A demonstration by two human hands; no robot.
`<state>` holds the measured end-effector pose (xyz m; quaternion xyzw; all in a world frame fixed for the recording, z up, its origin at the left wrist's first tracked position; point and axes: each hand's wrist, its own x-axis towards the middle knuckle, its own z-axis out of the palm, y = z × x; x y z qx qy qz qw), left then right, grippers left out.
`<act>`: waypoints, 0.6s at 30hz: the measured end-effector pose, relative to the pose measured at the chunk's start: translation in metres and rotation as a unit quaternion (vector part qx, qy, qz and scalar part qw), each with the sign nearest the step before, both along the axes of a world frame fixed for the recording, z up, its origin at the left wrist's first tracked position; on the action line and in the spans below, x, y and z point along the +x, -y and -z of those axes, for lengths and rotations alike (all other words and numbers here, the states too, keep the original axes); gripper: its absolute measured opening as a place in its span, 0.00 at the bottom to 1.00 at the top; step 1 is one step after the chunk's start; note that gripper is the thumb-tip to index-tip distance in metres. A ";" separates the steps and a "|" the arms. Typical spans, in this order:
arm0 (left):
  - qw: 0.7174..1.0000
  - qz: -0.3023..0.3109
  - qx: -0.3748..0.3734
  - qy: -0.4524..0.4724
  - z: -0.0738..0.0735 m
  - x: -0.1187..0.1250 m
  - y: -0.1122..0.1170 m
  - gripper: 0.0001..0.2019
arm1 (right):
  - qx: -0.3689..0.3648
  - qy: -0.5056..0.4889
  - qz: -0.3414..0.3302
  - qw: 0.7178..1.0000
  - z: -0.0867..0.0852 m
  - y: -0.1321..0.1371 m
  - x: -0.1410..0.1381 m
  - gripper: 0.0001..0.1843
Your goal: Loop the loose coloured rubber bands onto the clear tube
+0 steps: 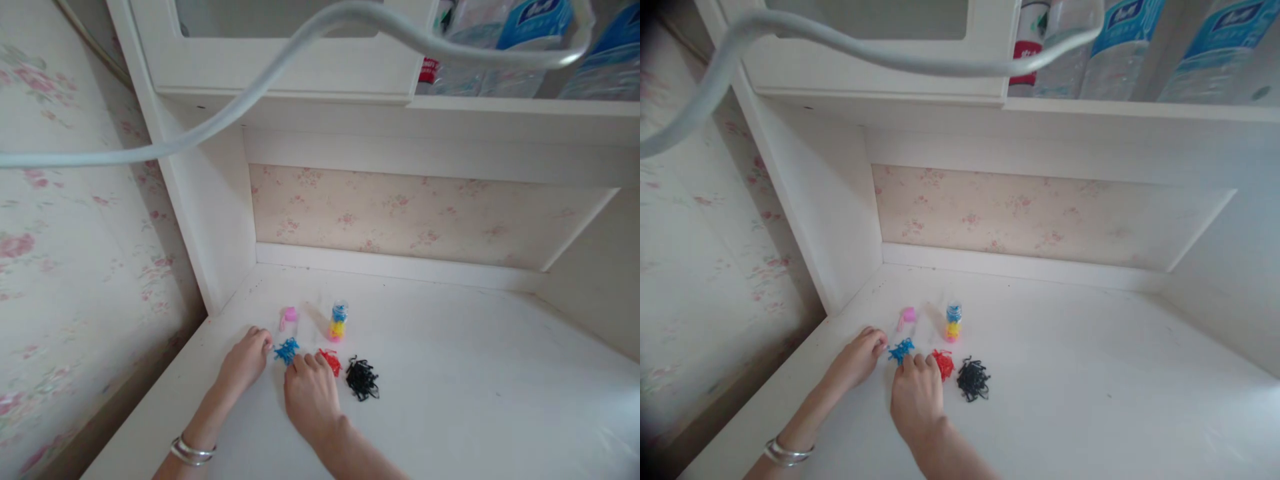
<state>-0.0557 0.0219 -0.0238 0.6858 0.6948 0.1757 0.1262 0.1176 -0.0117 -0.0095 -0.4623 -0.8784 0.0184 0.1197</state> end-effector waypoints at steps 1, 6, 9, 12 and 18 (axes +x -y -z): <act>1.000 -0.007 0.005 0.000 0.000 0.001 -0.001 0.08 | 0.000 0.001 -0.004 1.000 0.000 0.001 0.003 0.13; 0.999 -0.031 0.030 0.011 -0.007 0.004 -0.003 0.08 | -0.014 -0.009 -0.012 1.000 -0.003 0.006 0.024 0.12; 0.998 -0.035 0.051 0.021 -0.011 0.008 -0.001 0.08 | -0.028 -0.030 0.002 0.999 -0.008 0.007 0.040 0.14; 0.997 -0.039 0.063 0.032 -0.012 0.010 0.001 0.09 | -0.034 -0.058 0.006 0.998 -0.014 0.005 0.055 0.15; 0.996 -0.015 0.079 0.036 -0.012 0.015 0.003 0.08 | -0.052 -0.079 0.019 0.995 -0.022 0.001 0.073 0.14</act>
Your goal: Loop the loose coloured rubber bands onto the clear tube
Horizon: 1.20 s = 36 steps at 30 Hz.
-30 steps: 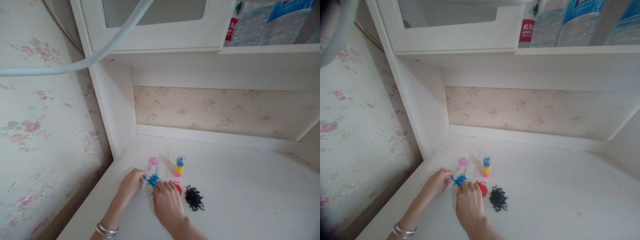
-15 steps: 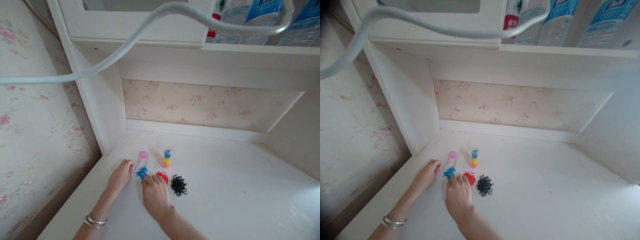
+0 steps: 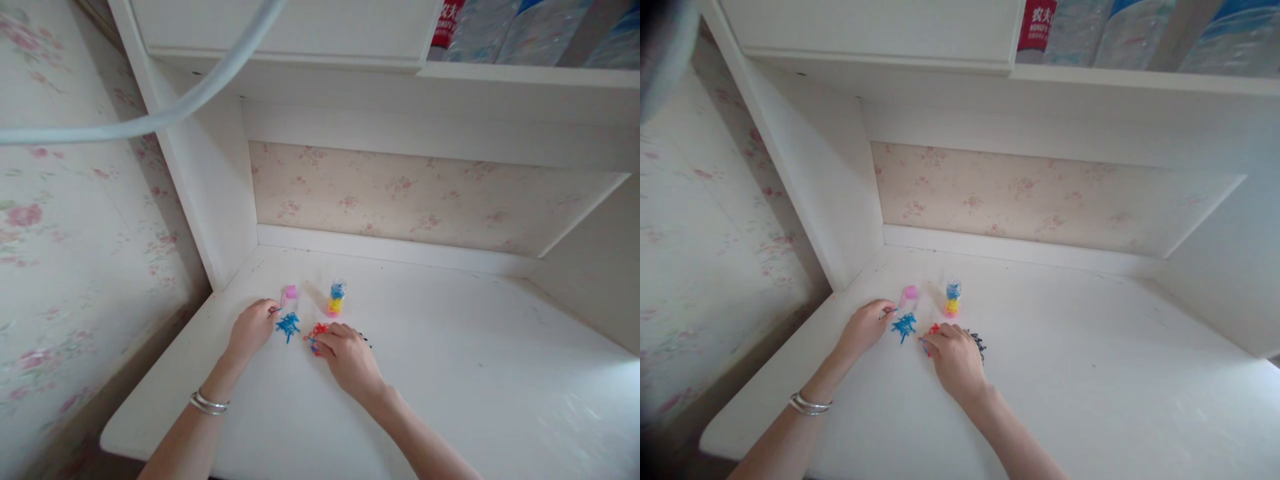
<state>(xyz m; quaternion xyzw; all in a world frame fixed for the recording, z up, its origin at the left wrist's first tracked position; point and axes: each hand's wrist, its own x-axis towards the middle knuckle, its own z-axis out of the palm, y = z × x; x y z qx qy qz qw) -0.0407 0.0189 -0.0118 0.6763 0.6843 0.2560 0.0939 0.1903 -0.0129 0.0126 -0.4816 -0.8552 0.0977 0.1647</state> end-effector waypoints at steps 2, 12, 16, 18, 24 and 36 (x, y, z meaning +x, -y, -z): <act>1.000 0.001 -0.004 -0.005 -0.001 0.001 0.001 0.08 | -0.006 -0.016 -0.002 1.000 -0.002 -0.001 0.002 0.15; 1.000 -0.001 -0.008 -0.022 -0.005 0.002 0.004 0.12 | 0.035 -0.151 0.034 0.987 -0.040 -0.037 0.027 0.15; 1.000 0.011 -0.015 -0.018 -0.003 0.002 0.003 0.13 | 0.075 -0.109 0.074 0.988 -0.059 -0.066 0.041 0.16; 1.000 0.009 -0.014 -0.018 -0.002 0.001 0.003 0.14 | 0.088 -0.076 0.084 0.990 -0.064 -0.077 0.043 0.15; 1.000 0.004 -0.006 -0.007 -0.002 0.000 0.003 0.13 | 0.109 -0.001 0.087 0.990 -0.067 -0.087 0.037 0.15; 0.999 0.009 0.017 -0.030 -0.003 0.001 0.005 0.12 | 0.065 0.003 0.018 0.998 -0.050 -0.042 0.018 0.15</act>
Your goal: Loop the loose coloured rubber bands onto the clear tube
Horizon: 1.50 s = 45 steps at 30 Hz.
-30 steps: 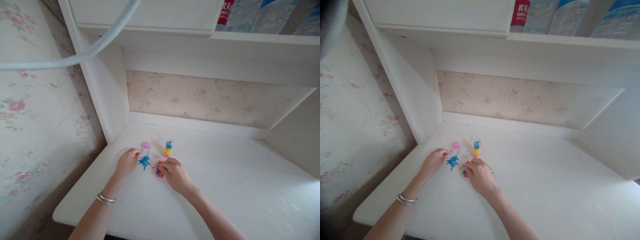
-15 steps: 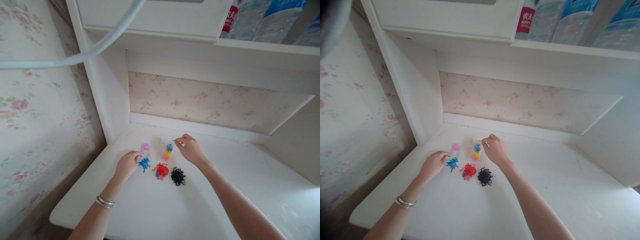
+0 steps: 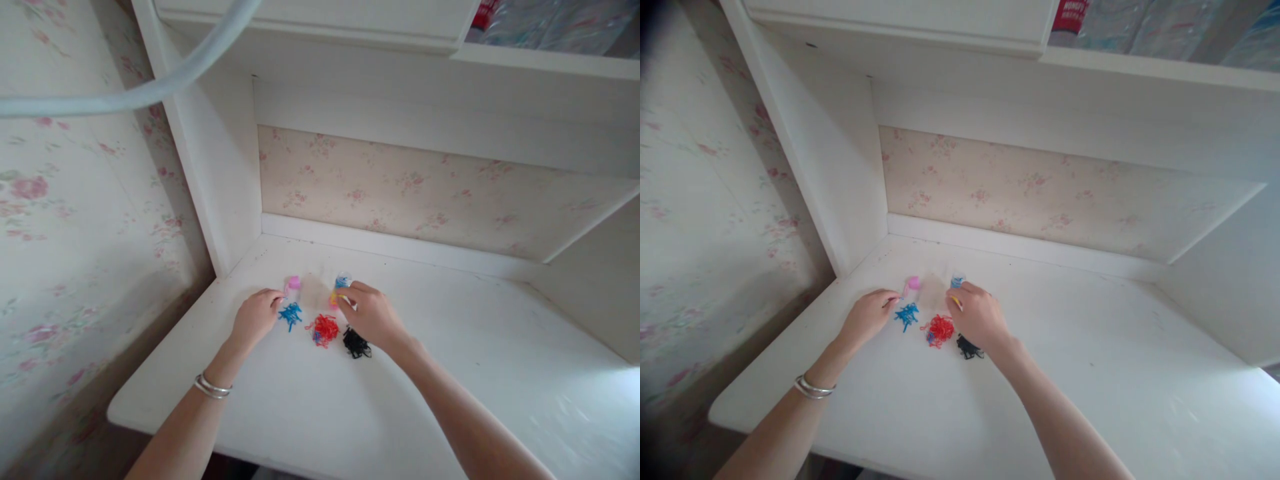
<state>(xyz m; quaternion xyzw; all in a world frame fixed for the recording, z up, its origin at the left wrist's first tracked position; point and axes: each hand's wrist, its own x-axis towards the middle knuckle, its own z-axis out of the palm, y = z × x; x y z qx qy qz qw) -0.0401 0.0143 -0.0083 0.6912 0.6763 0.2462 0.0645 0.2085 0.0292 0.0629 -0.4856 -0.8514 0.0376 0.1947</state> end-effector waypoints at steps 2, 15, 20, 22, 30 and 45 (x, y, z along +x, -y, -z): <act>1.000 0.002 0.004 0.000 0.000 0.001 0.000 0.12 | -0.036 0.016 -0.022 0.999 0.016 0.019 -0.007 0.14; 1.000 0.005 0.024 0.005 0.000 0.003 0.001 0.11 | -0.040 0.085 0.000 0.996 0.065 0.042 -0.033 0.14; 1.000 0.003 0.026 0.010 -0.001 0.003 0.001 0.11 | -0.041 0.082 -0.003 0.996 0.067 0.042 -0.034 0.15; 1.000 0.003 0.027 0.011 -0.001 0.003 0.001 0.11 | -0.043 0.073 -0.009 0.996 0.068 0.042 -0.034 0.15; 0.999 0.005 0.035 0.015 0.001 0.002 0.001 0.10 | -0.037 -0.019 -0.035 0.999 0.066 0.046 -0.030 0.15; 0.984 0.081 0.070 0.145 -0.048 0.059 -0.013 0.14 | -0.072 -0.155 -0.092 0.981 0.087 0.086 -0.005 0.15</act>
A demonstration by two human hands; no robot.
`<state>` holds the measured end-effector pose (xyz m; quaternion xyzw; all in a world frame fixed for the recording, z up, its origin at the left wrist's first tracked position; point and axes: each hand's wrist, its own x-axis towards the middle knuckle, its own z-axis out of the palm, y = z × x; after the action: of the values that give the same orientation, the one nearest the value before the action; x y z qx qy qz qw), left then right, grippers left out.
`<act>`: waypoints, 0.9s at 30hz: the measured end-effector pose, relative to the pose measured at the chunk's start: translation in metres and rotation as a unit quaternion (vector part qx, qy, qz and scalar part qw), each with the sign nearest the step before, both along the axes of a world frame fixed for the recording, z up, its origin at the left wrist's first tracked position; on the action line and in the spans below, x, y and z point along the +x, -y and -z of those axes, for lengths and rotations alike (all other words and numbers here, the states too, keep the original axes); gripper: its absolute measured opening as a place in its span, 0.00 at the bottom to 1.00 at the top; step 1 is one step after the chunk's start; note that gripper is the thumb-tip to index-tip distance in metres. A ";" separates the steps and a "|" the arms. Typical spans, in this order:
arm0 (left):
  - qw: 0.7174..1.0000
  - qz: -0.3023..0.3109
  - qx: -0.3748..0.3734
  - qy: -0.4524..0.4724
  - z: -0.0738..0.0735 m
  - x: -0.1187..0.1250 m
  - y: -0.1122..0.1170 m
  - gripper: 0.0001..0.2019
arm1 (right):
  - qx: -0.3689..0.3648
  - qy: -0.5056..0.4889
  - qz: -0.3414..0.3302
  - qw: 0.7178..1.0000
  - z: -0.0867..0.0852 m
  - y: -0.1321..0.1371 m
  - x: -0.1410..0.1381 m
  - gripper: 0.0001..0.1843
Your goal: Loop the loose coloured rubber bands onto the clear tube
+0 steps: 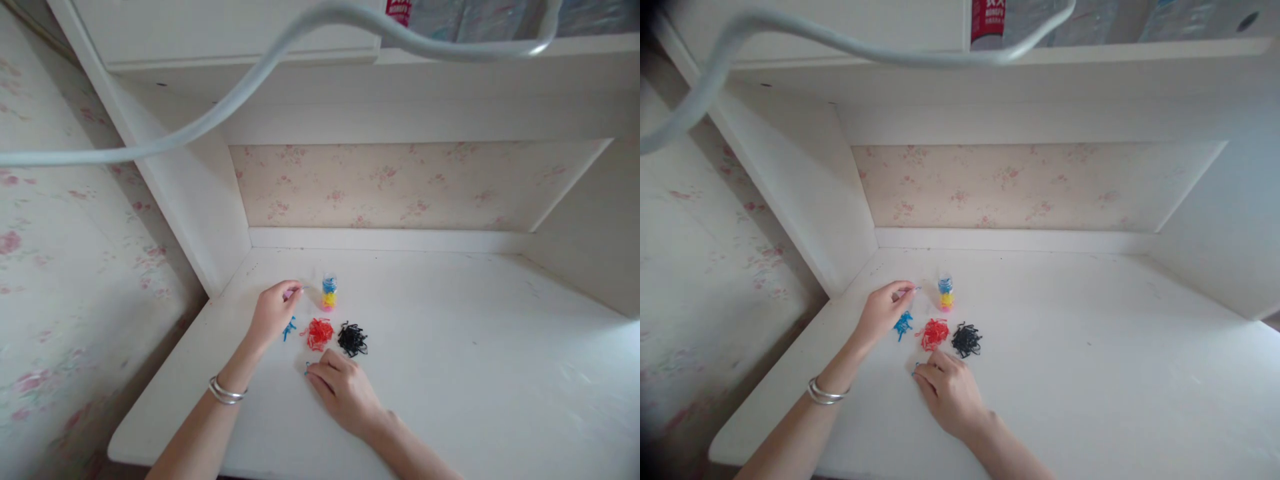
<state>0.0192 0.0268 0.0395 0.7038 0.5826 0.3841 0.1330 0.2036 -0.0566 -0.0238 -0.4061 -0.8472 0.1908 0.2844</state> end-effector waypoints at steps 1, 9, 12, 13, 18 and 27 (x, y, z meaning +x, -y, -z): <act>1.000 0.004 0.011 -0.014 -0.008 0.007 -0.003 0.13 | -0.003 -0.002 0.000 1.000 0.000 0.000 0.001 0.15; 0.987 0.042 0.078 -0.131 -0.035 0.046 -0.032 0.10 | -0.001 -0.012 0.008 1.000 0.002 0.001 0.008 0.15; 0.984 0.047 0.062 -0.163 -0.033 0.052 -0.039 0.10 | 0.001 -0.016 0.008 1.000 0.002 0.001 0.009 0.15; 0.983 0.045 0.057 -0.167 -0.033 0.053 -0.040 0.10 | 0.001 -0.018 0.009 1.000 0.002 0.002 0.009 0.15; 0.985 0.047 0.045 -0.158 -0.032 0.054 -0.041 0.12 | -0.002 -0.025 0.011 1.000 0.001 0.003 0.010 0.14; 0.997 0.047 0.043 -0.042 -0.022 0.028 -0.016 0.15 | -0.051 -0.162 0.043 0.985 0.002 -0.003 0.006 0.14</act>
<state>0.0474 0.0428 0.0612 0.7509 0.5370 0.3723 0.0960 0.2098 -0.0540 -0.0261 -0.4197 -0.7608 0.2843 0.4051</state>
